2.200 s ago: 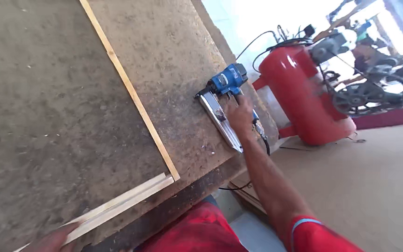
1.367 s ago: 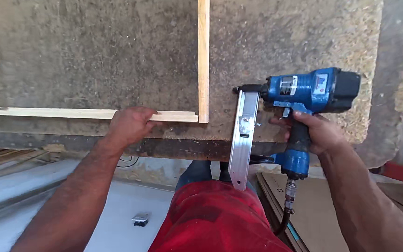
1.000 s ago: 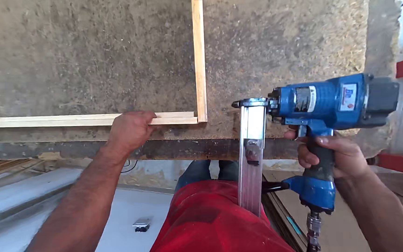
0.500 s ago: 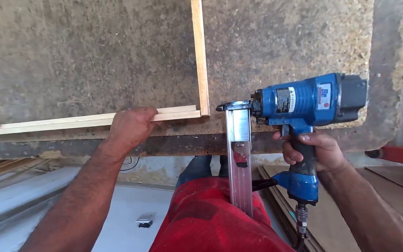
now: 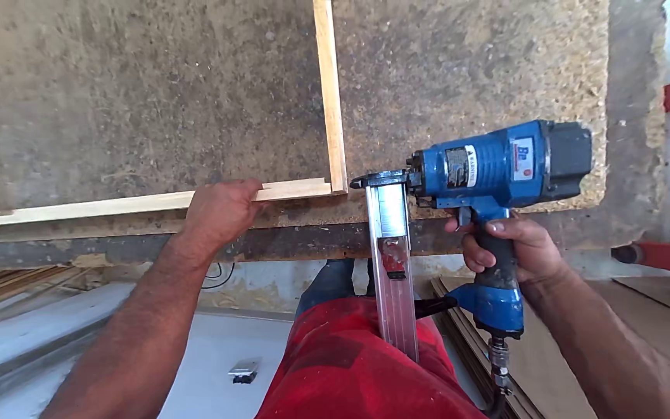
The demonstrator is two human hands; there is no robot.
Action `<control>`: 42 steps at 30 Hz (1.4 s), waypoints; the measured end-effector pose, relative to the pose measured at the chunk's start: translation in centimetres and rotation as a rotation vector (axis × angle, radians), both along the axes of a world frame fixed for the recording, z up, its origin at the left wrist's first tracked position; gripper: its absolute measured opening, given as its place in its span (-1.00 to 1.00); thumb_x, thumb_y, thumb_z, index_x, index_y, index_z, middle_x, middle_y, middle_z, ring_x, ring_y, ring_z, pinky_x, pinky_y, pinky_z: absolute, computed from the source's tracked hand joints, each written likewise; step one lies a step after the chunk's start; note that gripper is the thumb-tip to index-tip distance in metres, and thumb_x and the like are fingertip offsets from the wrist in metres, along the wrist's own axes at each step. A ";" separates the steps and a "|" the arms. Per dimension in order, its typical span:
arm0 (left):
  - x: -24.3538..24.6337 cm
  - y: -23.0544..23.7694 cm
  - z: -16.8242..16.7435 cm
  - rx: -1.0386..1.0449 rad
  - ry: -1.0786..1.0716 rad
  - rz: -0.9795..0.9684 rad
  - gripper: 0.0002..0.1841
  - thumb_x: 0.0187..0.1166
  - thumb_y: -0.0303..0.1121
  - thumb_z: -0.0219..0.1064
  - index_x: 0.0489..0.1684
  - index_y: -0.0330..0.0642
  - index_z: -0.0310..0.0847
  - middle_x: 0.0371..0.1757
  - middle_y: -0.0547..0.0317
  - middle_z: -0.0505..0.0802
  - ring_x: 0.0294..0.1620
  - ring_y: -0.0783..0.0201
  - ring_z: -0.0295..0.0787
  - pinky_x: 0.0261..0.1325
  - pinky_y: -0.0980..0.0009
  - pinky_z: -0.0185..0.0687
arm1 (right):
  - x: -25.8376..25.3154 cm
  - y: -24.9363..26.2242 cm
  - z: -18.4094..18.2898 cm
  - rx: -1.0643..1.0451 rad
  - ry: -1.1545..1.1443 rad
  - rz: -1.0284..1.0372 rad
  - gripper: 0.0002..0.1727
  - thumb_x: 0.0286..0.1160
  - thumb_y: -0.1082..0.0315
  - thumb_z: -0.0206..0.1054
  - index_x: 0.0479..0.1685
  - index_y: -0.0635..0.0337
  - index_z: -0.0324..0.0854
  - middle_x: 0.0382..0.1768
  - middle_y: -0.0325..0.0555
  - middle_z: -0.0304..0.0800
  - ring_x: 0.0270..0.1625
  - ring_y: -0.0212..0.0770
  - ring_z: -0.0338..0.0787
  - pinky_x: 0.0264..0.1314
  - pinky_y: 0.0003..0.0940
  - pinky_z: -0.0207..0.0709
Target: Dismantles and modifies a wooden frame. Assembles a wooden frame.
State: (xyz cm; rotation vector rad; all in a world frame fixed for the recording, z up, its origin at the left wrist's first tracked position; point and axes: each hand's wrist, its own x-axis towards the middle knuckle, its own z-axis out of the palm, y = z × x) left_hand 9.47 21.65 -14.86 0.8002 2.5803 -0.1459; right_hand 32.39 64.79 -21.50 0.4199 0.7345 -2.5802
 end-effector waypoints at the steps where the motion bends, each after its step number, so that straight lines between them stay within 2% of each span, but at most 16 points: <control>1: 0.1 0.0 -0.1 0.004 0.011 -0.001 -0.74 0.66 -0.10 0.40 0.02 -0.07 0.76 -0.17 -0.11 0.89 -0.14 -0.23 0.88 -0.16 -0.34 0.68 | 0.0 0.0 -0.1 -0.004 0.005 -0.006 -0.56 0.52 0.21 0.36 0.35 0.17 0.64 0.10 0.27 0.83 -0.56 -0.18 0.80 -0.49 -0.32 0.77; 8: 0.0 0.4 0.1 -0.009 -0.004 0.025 -0.73 0.67 -0.10 0.39 0.06 -0.07 0.76 -0.10 -0.11 0.90 -0.08 -0.22 0.88 -0.07 -0.34 0.68 | -0.2 -0.5 -0.2 -0.018 0.023 -0.002 -0.57 0.54 0.21 0.35 0.34 0.17 0.64 0.11 0.27 0.83 -0.56 -0.19 0.80 -0.49 -0.33 0.76; 14: 0.2 0.5 -0.1 -0.019 0.021 0.015 -0.76 0.65 -0.11 0.41 -0.01 -0.06 0.76 -0.15 -0.08 0.90 -0.12 -0.19 0.89 -0.12 -0.30 0.70 | -0.4 -0.9 -0.4 -0.008 0.031 0.014 -0.59 0.56 0.21 0.32 0.32 0.20 0.65 0.08 0.26 0.84 -0.56 -0.19 0.80 -0.48 -0.33 0.77; 22: 0.0 1.2 -0.1 -0.081 -0.013 0.010 -0.71 0.69 -0.13 0.37 0.03 -0.20 0.68 -0.05 -0.17 0.84 -0.04 -0.24 0.86 -0.05 -0.27 0.72 | -0.3 -1.0 -0.1 0.025 -0.007 0.004 -0.61 0.54 0.24 0.30 0.29 0.16 0.66 0.10 0.27 0.84 -0.57 -0.18 0.81 -0.50 -0.33 0.77; 34: 0.7 1.2 -0.5 -0.082 0.036 0.005 -0.72 0.68 -0.16 0.37 -0.05 -0.23 0.67 -0.09 -0.17 0.84 -0.07 -0.22 0.86 -0.03 -0.22 0.73 | -0.1 -1.1 -0.7 0.016 -0.004 -0.005 -0.57 0.53 0.20 0.35 0.33 0.17 0.64 0.08 0.26 0.84 -0.58 -0.20 0.79 -0.51 -0.33 0.76; 36: 0.7 1.1 -0.6 -0.073 0.038 0.003 -0.74 0.69 -0.18 0.37 -0.03 -0.23 0.67 -0.10 -0.18 0.84 -0.06 -0.23 0.86 -0.02 -0.23 0.73 | 0.0 -1.2 -0.4 0.035 -0.012 -0.003 -0.59 0.54 0.19 0.33 0.29 0.17 0.66 0.05 0.24 0.84 -0.60 -0.22 0.76 -0.53 -0.36 0.73; 42: 0.6 1.3 -0.5 -0.108 0.018 0.012 -0.73 0.70 -0.15 0.35 0.00 -0.20 0.67 -0.07 -0.15 0.84 -0.02 -0.20 0.86 0.01 -0.22 0.72 | -0.2 -0.9 -0.3 0.036 -0.020 0.009 -0.61 0.54 0.24 0.31 0.30 0.17 0.64 0.10 0.29 0.84 -0.58 -0.17 0.79 -0.50 -0.32 0.76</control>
